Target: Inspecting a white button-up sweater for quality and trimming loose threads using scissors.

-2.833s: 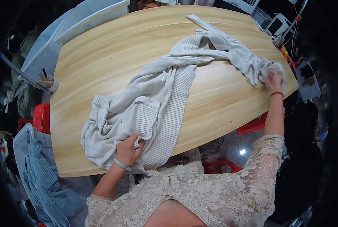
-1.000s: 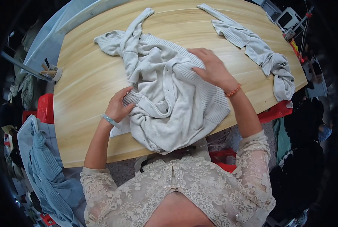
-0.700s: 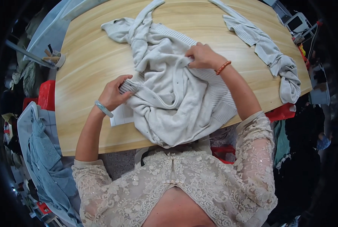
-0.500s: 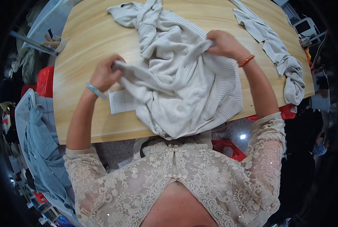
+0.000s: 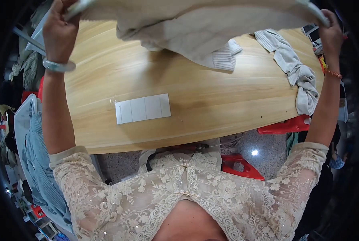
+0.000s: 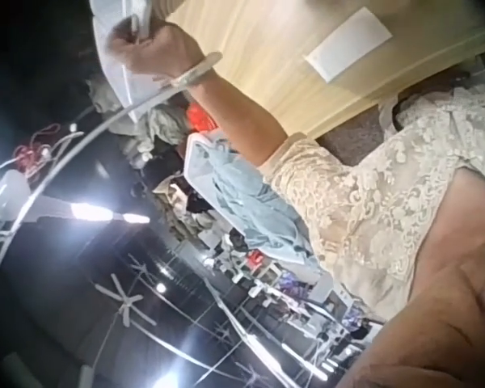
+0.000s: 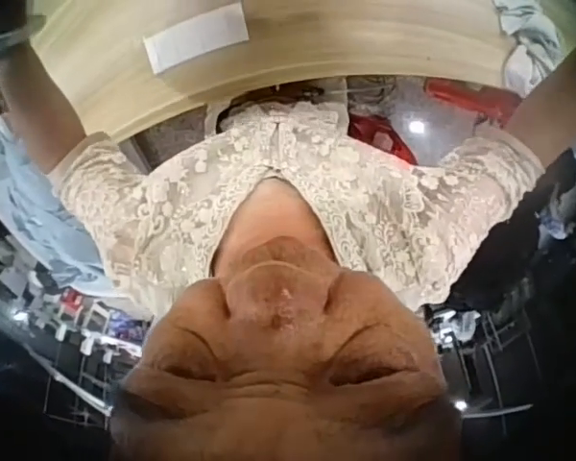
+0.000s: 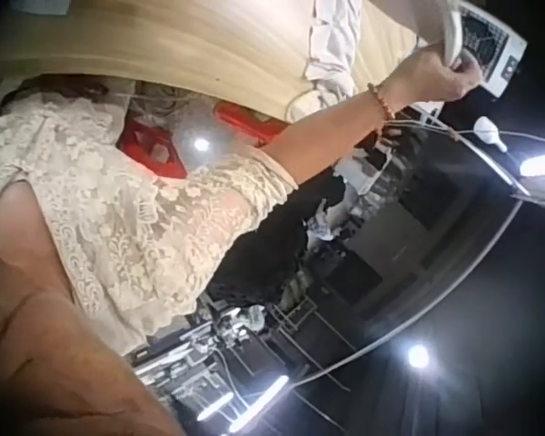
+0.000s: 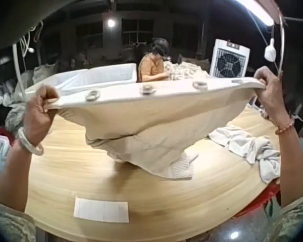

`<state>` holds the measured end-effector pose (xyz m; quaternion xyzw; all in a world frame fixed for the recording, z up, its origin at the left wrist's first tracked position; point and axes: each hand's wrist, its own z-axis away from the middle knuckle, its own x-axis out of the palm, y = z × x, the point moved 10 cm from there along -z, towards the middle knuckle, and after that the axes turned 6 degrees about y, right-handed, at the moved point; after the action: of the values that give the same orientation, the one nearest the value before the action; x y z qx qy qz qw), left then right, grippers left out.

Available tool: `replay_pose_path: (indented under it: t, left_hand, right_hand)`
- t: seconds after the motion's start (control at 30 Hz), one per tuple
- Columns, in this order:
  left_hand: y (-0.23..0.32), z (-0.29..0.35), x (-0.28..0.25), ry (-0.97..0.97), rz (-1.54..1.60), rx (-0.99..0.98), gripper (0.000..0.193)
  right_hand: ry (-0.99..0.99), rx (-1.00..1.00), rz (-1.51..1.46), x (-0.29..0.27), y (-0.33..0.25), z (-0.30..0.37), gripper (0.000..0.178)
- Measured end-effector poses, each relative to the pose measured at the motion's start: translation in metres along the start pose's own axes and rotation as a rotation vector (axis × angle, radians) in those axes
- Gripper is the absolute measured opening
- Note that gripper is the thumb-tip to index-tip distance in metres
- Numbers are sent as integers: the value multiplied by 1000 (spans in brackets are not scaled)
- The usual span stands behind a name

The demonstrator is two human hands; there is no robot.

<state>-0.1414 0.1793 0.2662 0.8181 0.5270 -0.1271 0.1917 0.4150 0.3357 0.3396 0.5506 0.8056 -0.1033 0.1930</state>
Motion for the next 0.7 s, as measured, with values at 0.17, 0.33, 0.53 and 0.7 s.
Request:
replay_pose_path:
  t: [0.17,0.33,0.53,0.7]
  left_hand:
    - [-18,33,47,-161,231,-221,29]
    - [18,68,45,-270,153,-71,28]
    - [83,195,33,-565,197,-6,24]
    - [96,273,40,-882,140,-161,29]
  right_hand:
    - [-462,85,-305,60,0,82,24]
    - [-409,171,-378,42,-8,147,25]
    - [-831,-11,-281,23,-55,285,27]
    - [-899,-6,-132,-18,-79,318,31]
